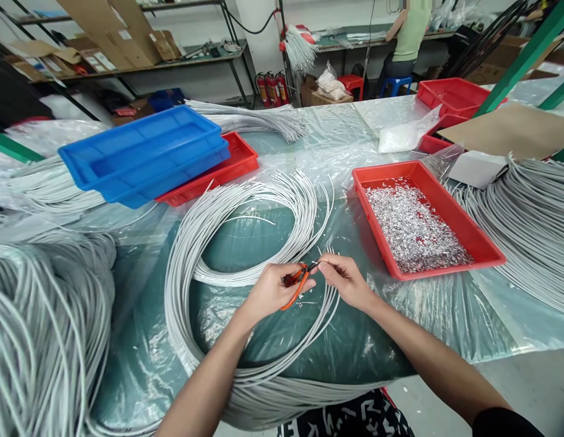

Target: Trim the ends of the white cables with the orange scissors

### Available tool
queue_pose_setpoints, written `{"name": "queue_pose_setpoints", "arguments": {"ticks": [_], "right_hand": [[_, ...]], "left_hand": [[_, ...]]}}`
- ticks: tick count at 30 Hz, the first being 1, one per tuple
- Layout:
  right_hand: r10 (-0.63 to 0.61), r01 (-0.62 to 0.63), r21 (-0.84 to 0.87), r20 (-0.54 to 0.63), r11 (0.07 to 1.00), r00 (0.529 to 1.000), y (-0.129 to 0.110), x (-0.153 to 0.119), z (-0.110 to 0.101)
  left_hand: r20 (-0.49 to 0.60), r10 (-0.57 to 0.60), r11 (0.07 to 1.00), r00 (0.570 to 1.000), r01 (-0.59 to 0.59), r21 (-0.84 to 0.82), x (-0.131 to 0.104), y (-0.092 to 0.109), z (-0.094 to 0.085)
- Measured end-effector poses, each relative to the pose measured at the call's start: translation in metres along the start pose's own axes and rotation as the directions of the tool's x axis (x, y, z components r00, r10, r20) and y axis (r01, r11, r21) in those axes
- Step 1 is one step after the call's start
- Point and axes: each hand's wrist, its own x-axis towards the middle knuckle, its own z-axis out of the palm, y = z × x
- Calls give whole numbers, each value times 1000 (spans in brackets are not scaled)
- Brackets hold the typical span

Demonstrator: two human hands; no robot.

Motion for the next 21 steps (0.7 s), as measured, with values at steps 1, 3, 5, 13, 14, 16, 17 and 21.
{"name": "queue_pose_setpoints", "arguments": {"ticks": [1,3,5,13,14,16,17,21], "right_hand": [[-1,1,4,6,1000,1000,0,0,0],[-7,6,19,19,1000,1000,1,0,0],[-13,12,38,30,999,999,1,0,0],[-26,26,33,26,999,999,-1,-1,0],[-26,26,31,22,999,999,-1,-1,0],[-28,28,30,17,999,999,-1,-1,0],[-31,30,28,17,999,999,-2,-1,0],[-34,34,13,18,999,999,-4,-2,1]], "left_hand": [[6,3,1000,1000,-3,2,0,0,0],[17,3,1000,1000,-3,8,0,-1,-1],[22,3,1000,1000,-4,13,0,0,-2],[-3,45,999,999,-44,14,-1,3,-3],[-5,43,999,999,-43,6,-2,2,-2],[-8,46,999,999,-46,-6,-2,1,-1],[-10,50,999,999,-50,-8,-2,0,-1],[-24,81,997,996,-81,4,-2,-3,-1]]}}
